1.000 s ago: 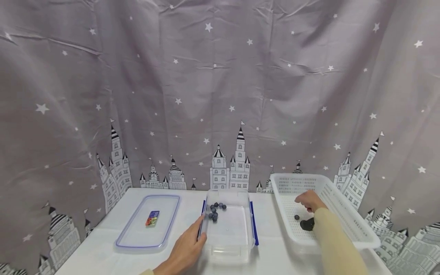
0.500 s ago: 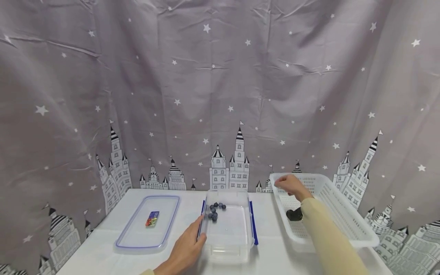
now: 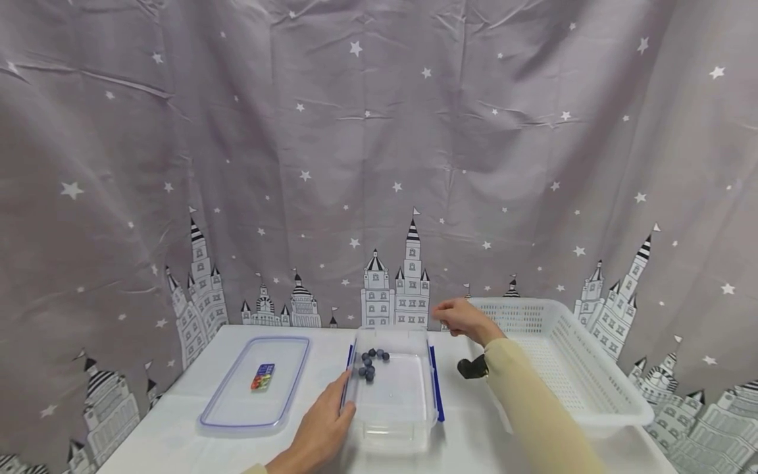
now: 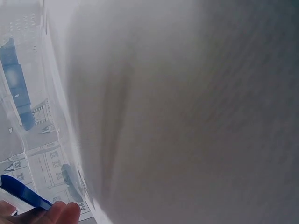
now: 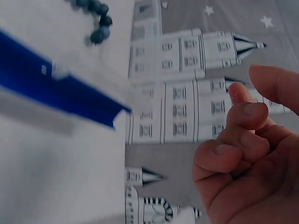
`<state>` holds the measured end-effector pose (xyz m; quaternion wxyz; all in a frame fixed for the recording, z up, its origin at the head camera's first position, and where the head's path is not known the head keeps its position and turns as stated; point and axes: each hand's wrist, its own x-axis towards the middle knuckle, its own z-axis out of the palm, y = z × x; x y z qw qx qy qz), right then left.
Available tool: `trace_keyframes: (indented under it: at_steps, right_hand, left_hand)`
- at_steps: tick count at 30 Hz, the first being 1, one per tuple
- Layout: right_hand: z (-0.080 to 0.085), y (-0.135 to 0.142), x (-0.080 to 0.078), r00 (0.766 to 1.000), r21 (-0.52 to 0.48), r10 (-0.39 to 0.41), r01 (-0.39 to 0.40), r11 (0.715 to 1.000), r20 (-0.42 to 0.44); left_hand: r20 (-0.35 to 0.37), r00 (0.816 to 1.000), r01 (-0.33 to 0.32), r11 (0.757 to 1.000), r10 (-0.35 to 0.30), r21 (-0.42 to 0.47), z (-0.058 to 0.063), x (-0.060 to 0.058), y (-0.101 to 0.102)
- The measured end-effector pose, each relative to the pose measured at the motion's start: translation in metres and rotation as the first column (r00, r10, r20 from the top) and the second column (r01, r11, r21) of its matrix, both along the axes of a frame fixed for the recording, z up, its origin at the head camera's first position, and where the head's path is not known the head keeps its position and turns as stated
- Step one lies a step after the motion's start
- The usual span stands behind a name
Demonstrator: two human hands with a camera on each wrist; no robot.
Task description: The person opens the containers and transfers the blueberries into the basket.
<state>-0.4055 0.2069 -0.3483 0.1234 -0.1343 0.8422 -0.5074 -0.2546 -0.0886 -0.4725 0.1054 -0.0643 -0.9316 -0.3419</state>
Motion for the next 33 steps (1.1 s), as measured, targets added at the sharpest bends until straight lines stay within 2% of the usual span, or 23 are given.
trace_keyframes:
  at_steps: [13, 18, 28, 33]
  right_hand:
    - [-0.011, -0.055, -0.003, 0.995, -0.112, 0.049, -0.040, 0.993, 0.081]
    - [-0.018, -0.073, -0.003, 0.993, -0.123, 0.068, -0.055, 0.991, 0.101]
    - [-0.038, -0.103, -0.001, 0.989, -0.119, 0.062, -0.046, 0.992, 0.133]
    - [-0.053, -0.114, 0.001, 0.987, -0.139, 0.062, -0.041, 0.989, 0.146]
  left_hand:
    - [-0.028, 1.000, 0.010, 1.000, -0.010, 0.001, 0.002, -0.002, 0.000]
    - [-0.035, 0.999, 0.004, 1.000, -0.004, -0.002, 0.003, -0.002, 0.000]
    - [-0.002, 1.000, -0.006, 1.000, 0.006, 0.000, 0.004, -0.001, 0.000]
    - [0.033, 0.999, -0.009, 1.000, 0.009, 0.015, 0.000, 0.001, 0.000]
